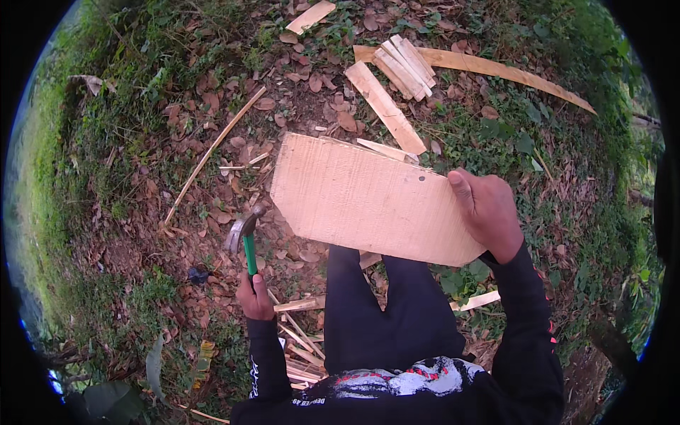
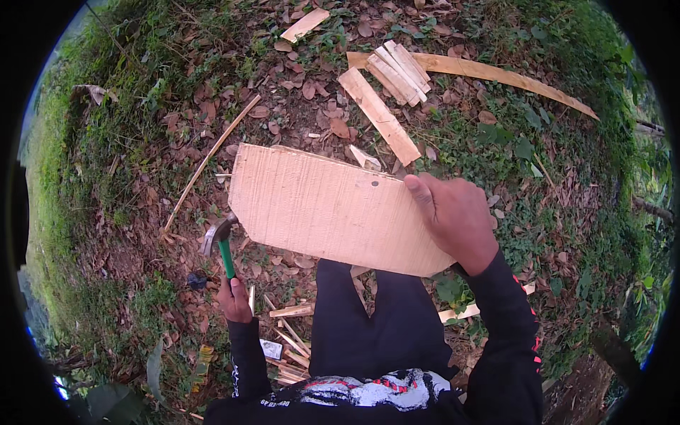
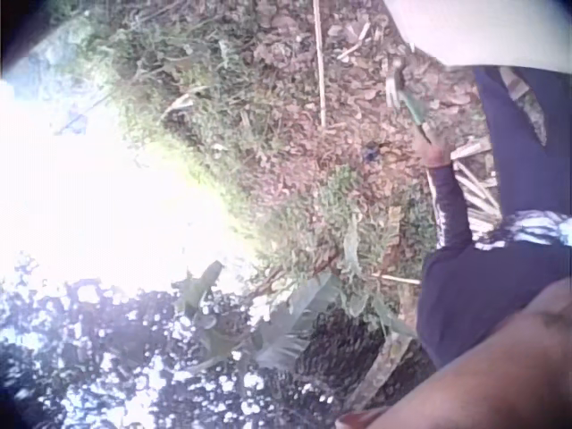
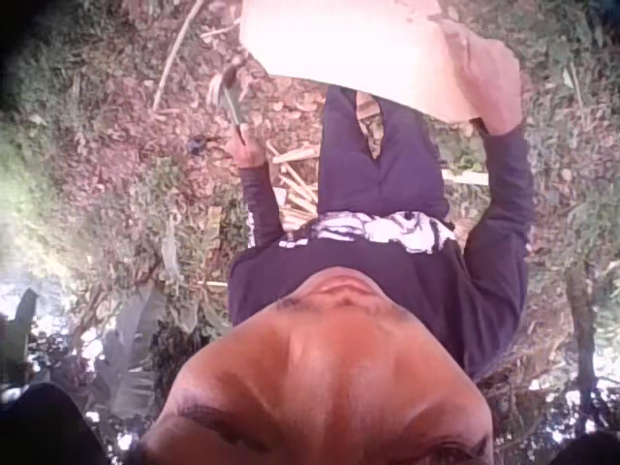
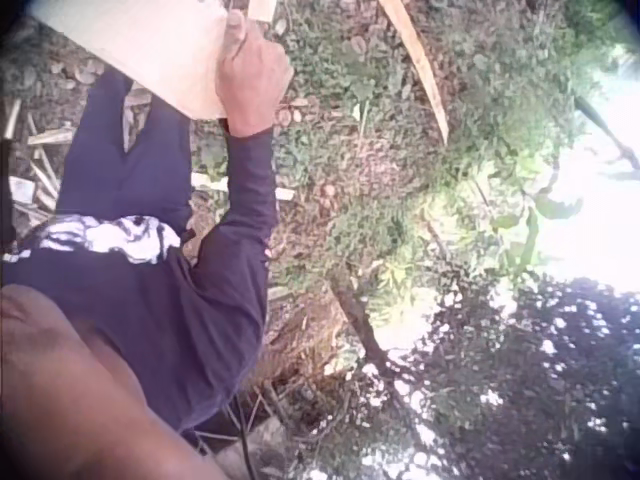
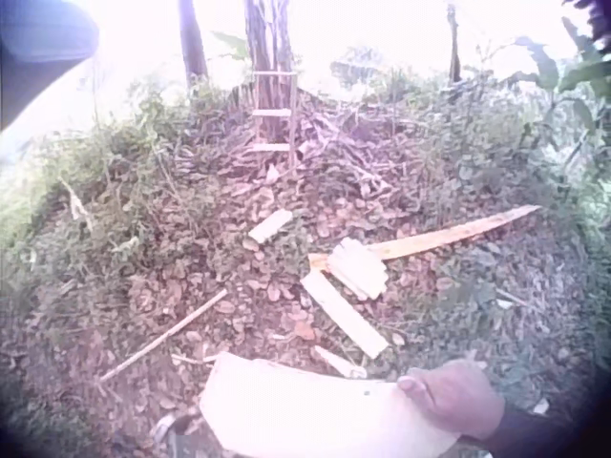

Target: The person sits on the ground outdoors and assembles wooden pieces using a hammer and nails. They position a curved wooden board onto a rectangular frame, hammer nails to secure the connection, and inspect the assembly. The person also uses the hammer to split a small wooden stick.

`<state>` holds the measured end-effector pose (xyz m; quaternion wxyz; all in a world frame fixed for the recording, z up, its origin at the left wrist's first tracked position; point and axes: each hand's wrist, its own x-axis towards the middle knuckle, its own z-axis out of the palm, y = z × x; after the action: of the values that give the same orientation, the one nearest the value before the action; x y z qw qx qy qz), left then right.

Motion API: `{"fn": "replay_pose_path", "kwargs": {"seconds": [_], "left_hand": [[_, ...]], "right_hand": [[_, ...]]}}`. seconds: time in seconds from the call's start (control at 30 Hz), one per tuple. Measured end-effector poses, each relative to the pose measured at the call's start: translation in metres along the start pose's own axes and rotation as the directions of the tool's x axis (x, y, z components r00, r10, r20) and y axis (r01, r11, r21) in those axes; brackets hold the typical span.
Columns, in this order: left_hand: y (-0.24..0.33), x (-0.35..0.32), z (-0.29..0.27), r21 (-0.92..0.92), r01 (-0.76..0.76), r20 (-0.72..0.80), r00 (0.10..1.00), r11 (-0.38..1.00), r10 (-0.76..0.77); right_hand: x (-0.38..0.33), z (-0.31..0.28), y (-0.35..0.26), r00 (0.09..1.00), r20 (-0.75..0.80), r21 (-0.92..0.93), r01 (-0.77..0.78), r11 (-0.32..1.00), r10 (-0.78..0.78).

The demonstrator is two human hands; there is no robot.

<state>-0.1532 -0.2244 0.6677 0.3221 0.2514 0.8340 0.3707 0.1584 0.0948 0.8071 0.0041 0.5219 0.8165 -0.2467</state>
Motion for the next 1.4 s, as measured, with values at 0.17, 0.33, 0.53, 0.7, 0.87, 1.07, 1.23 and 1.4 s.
{"fn": "replay_pose_path", "kwargs": {"seconds": [0.17, 0.33, 0.53, 0.7, 0.87, 1.07, 1.23, 1.4], "left_hand": [[0.153, -0.010, -0.020, 0.098, -0.298, -0.029, 0.953, 0.950, 0.302], [0.203, -0.014, -0.015, 0.397, -0.483, 0.201, 0.876, 0.780, 0.439], [0.242, -0.004, 0.008, 0.434, -0.628, 0.350, 0.778, 0.646, 0.521], [0.246, 0.006, 0.013, 0.386, -0.684, 0.398, 0.729, 0.619, 0.557], [0.276, 0.018, 0.043, 0.500, -0.690, 0.519, 0.722, 0.523, 0.457], [0.265, 0.018, 0.033, 0.451, -0.688, 0.458, 0.725, 0.568, 0.515], [0.279, 0.030, 0.046, 0.431, -0.695, 0.488, 0.716, 0.576, 0.499], [0.242, 0.020, 0.015, 0.453, -0.615, 0.361, 0.788, 0.645, 0.498]], "right_hand": [[-0.003, 0.022, 0.005, 0.998, 0.017, 0.017, 0.062, 0.998, -0.062], [-0.015, 0.024, 0.004, 0.996, -0.091, 0.000, 0.024, 1.000, -0.024], [-0.013, 0.007, 0.003, 0.990, 0.079, 0.113, -0.126, 0.986, 0.118], [-0.012, 0.009, 0.011, 0.996, -0.024, 0.074, -0.080, 0.994, 0.082], [-0.007, 0.008, 0.016, 0.998, -0.023, 0.094, -0.056, 0.994, 0.059], [0.002, 0.007, 0.023, 0.999, -0.026, 0.117, -0.018, 0.993, 0.021], [0.010, 0.008, 0.022, 0.999, -0.017, 0.110, 0.030, 0.994, -0.028], [0.010, 0.009, 0.023, 0.999, -0.032, 0.089, 0.025, 0.996, -0.023]]}}
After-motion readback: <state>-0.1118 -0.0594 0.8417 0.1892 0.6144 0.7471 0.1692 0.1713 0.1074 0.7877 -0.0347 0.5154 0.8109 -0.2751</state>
